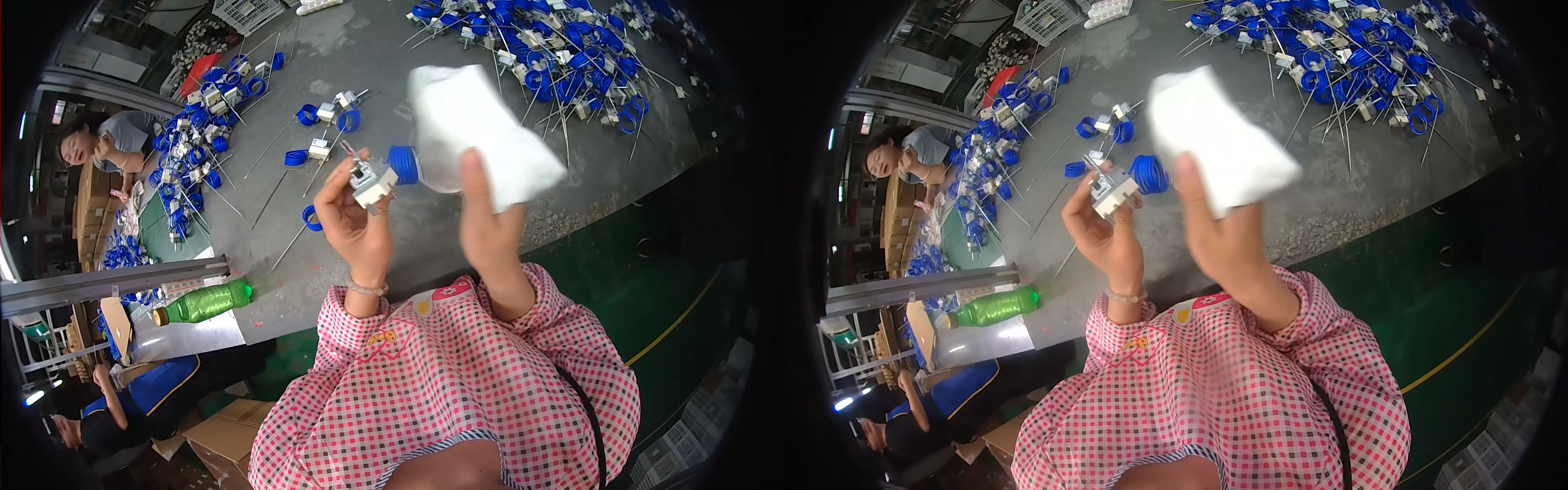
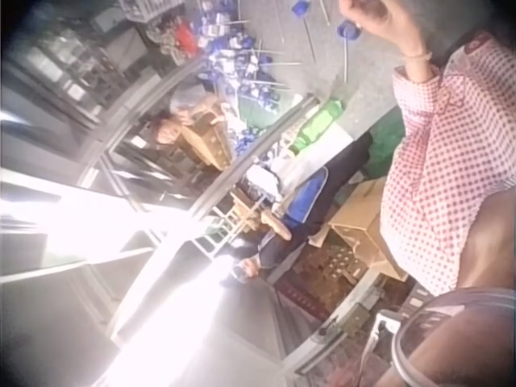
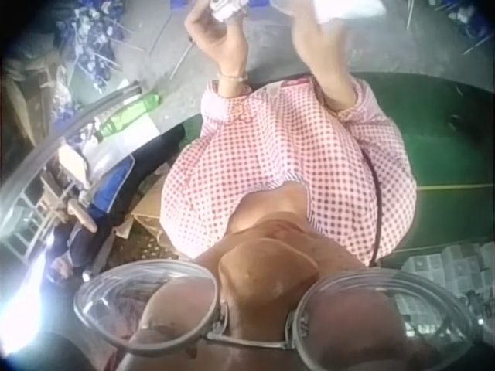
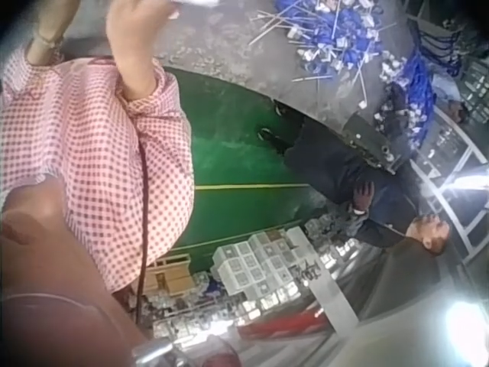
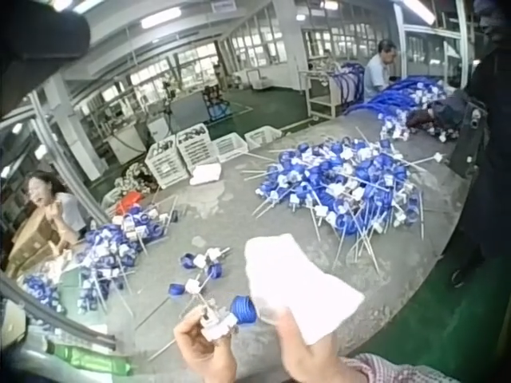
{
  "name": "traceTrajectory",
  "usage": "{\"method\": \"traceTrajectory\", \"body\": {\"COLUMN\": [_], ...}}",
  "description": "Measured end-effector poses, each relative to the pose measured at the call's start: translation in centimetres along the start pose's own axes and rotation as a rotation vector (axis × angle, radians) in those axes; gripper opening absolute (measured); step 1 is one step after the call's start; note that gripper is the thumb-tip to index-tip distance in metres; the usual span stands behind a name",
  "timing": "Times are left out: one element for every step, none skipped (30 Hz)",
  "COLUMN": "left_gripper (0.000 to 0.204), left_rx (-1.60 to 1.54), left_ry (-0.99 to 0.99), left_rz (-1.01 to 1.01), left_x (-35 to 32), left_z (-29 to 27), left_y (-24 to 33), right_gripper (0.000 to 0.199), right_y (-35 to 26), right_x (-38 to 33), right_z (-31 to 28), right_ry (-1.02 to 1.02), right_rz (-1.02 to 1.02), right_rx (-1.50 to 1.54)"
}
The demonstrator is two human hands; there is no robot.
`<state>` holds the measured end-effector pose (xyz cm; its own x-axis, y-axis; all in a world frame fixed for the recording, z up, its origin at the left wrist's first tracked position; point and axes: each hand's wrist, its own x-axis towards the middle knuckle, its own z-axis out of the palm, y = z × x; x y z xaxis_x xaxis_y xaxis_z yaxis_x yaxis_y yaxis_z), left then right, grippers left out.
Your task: Cleaning small mechanical components using a cloth and liquid at a workstation.
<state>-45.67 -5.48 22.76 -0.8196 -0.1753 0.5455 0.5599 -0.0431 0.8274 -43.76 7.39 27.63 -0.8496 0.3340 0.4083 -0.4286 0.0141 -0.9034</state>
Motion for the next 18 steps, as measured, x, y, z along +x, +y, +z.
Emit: {"method": "traceTrajectory", "body": {"left_gripper": [0.045,0.045,0.044,0.045,0.047,0.047,0.046,0.045,0.045,0.043,0.042,0.042,0.04,0.039,0.038,0.038,0.038,0.037], "left_rx": [0.0,0.001,0.073,0.147,0.147,0.151,0.167,0.182,0.192,0.242,0.293,0.3,0.157,0.013,-0.071,-0.054,-0.066,-0.069], "left_ry": [-0.011,-0.012,0.004,0.02,0.024,0.026,0.041,0.056,0.061,0.079,0.097,0.105,0.135,0.165,0.141,0.153,0.146,0.142], "left_rz": [0.005,0.005,0.077,0.149,0.136,0.138,0.148,0.156,0.158,0.127,0.097,0.099,-0.026,-0.146,-0.091,-0.079,-0.1,-0.111], "left_x": [-0.3,-0.4,-0.4,-0.4,-0.6,-0.6,-0.6,-0.6,-0.4,-0.2,0.1,0.4,0.7,1.1,1.6,1.6,1.7,1.7], "left_z": [0.2,0.5,0.7,0.7,0.4,0.2,0.0,-0.2,-0.6,-1.0,-1.4,-1.6,-1.8,-2.0,-2.1,-2.2,-2.1,-2.2], "left_y": [-0.1,-0.1,-0.1,-0.1,-0.2,-0.3,-0.4,-0.4,-0.6,-0.8,-0.9,-0.8,-0.4,-0.1,-0.4,-0.2,0.0,0.5], "right_gripper": [0.027,0.024,0.023,0.022,0.022,0.02,0.019,0.019,0.021,0.023,0.023,0.023,0.031,0.03,0.031,0.032,0.032,0.032], "right_y": [0.3,0.1,0.2,0.2,0.2,0.0,-0.1,-0.2,0.0,0.1,0.5,1.0,1.3,1.3,1.9,1.4,0.9,0.4], "right_x": [-0.5,-0.5,-0.7,-0.9,-1.1,-1.3,-1.3,-1.2,-1.1,-1.0,-1.3,-1.7,-1.6,-0.9,-0.1,0.9,1.4,1.6], "right_z": [0.4,0.9,1.4,1.7,1.9,2.1,2.2,2.1,2.1,2.0,2.1,2.1,0.9,0.5,0.2,-0.1,0.1,0.7], "right_ry": [-0.103,-0.192,-0.238,-0.285,-0.288,-0.262,-0.237,-0.24,-0.251,-0.261,-0.197,-0.136,-0.187,-0.051,0.08,0.098,0.121,0.136], "right_rz": [-0.048,-0.137,-0.179,-0.219,-0.218,-0.259,-0.298,-0.297,-0.36,-0.423,-0.246,-0.069,0.253,0.366,0.376,0.356,0.301,0.244], "right_rx": [-0.103,-0.215,-0.25,-0.286,-0.281,-0.278,-0.276,-0.273,-0.262,-0.25,-0.088,0.073,0.269,0.294,0.468,0.464,0.386,0.32]}}
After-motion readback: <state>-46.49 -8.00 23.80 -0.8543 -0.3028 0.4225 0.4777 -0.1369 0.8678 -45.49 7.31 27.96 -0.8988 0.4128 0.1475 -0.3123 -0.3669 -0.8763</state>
